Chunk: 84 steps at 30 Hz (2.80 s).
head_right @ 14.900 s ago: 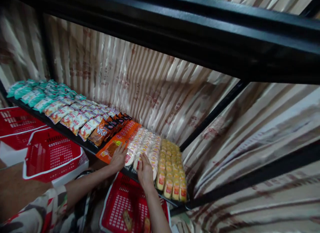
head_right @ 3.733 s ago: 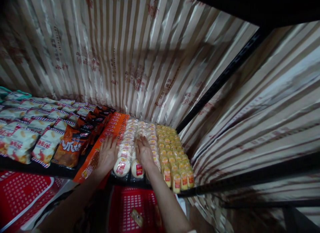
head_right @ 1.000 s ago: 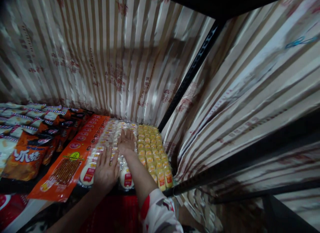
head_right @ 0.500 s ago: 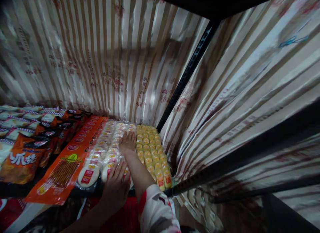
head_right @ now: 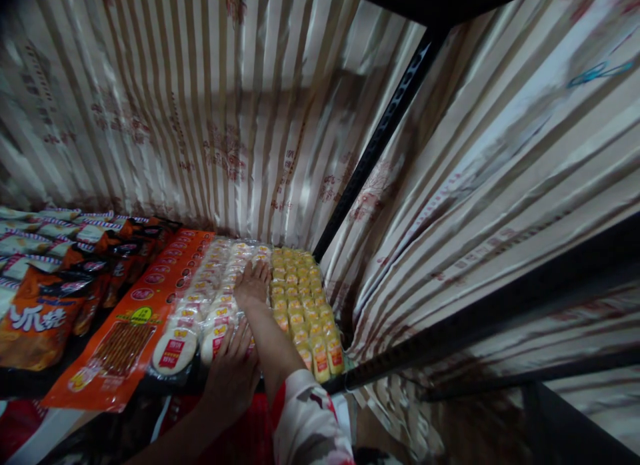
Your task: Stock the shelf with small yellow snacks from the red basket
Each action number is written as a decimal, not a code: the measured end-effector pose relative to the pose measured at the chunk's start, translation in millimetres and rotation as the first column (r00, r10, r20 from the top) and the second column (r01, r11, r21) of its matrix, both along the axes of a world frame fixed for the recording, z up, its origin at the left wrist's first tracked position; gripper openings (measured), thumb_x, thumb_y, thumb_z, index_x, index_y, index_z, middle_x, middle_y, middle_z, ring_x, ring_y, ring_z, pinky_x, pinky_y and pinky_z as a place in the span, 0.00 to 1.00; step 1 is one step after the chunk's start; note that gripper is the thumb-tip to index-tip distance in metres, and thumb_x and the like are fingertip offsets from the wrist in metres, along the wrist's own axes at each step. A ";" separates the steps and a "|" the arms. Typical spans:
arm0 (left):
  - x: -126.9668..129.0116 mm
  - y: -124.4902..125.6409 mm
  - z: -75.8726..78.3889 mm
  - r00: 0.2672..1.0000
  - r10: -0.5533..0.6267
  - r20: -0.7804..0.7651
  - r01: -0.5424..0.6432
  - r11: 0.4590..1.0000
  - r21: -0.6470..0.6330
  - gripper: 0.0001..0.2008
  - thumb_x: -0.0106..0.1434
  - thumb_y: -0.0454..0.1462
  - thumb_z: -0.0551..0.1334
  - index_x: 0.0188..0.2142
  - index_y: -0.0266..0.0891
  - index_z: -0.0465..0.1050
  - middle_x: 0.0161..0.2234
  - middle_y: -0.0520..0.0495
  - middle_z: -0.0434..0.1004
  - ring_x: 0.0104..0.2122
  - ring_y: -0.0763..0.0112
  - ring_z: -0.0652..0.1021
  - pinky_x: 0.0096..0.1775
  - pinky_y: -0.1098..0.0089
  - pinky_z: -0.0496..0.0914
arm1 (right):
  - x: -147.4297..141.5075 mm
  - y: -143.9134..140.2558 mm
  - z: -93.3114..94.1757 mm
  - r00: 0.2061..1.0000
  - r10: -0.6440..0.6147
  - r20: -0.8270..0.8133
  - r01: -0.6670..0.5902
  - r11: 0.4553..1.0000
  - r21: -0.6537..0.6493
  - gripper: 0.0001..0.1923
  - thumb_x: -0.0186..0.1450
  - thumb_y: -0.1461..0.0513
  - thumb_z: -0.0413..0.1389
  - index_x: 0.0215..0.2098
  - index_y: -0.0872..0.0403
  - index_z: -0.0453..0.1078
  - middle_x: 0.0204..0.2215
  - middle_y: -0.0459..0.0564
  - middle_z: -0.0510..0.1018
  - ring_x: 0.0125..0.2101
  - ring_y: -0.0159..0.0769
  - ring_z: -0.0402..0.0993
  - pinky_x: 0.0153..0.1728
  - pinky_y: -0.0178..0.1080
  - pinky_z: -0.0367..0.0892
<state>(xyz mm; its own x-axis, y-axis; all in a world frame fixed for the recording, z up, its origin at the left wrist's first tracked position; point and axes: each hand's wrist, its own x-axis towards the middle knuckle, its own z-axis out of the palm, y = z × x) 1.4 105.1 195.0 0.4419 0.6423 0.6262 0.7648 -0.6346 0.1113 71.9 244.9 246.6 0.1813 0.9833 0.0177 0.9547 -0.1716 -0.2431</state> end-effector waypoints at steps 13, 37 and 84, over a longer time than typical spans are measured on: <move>2.0 -1.2 -3.4 0.998 0.015 0.057 -0.012 0.999 -0.043 0.15 0.63 0.40 0.52 0.47 0.39 0.69 0.52 0.41 0.70 0.56 0.56 0.66 0.58 0.53 0.52 | -2.1 -1.7 3.4 0.998 0.005 -0.058 -0.003 0.999 0.037 0.28 0.68 0.56 0.38 0.64 0.60 0.49 0.65 0.61 0.45 0.64 0.50 0.34 0.60 0.52 0.36; -4.0 2.2 12.0 0.995 0.083 0.054 -0.078 0.992 -0.099 0.24 0.62 0.42 0.54 0.57 0.38 0.64 0.60 0.37 0.58 0.61 0.47 0.56 0.58 0.44 0.49 | 107.0 -118.2 42.9 0.995 0.050 -0.086 -0.005 0.889 0.459 0.31 0.69 0.54 0.34 0.60 0.66 0.56 0.62 0.61 0.53 0.64 0.41 0.41 0.62 0.48 0.46; 52.2 -76.7 -17.9 0.978 -0.196 -0.074 0.186 0.975 -0.124 0.24 0.64 0.32 0.49 0.60 0.30 0.56 0.63 0.34 0.51 0.64 0.58 0.46 0.57 0.55 0.60 | 105.5 -253.8 -71.7 0.969 0.015 -0.246 0.104 0.880 0.464 0.30 0.65 0.63 0.41 0.65 0.62 0.44 0.65 0.60 0.43 0.65 0.45 0.32 0.59 0.57 0.48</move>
<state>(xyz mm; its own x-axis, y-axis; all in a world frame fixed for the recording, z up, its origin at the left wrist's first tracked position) 53.5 28.4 177.1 0.6120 0.6067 0.5073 0.6401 -0.7567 0.1328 177.4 -9.0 174.9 0.2818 0.8593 0.4269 0.8532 -0.0209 -0.5212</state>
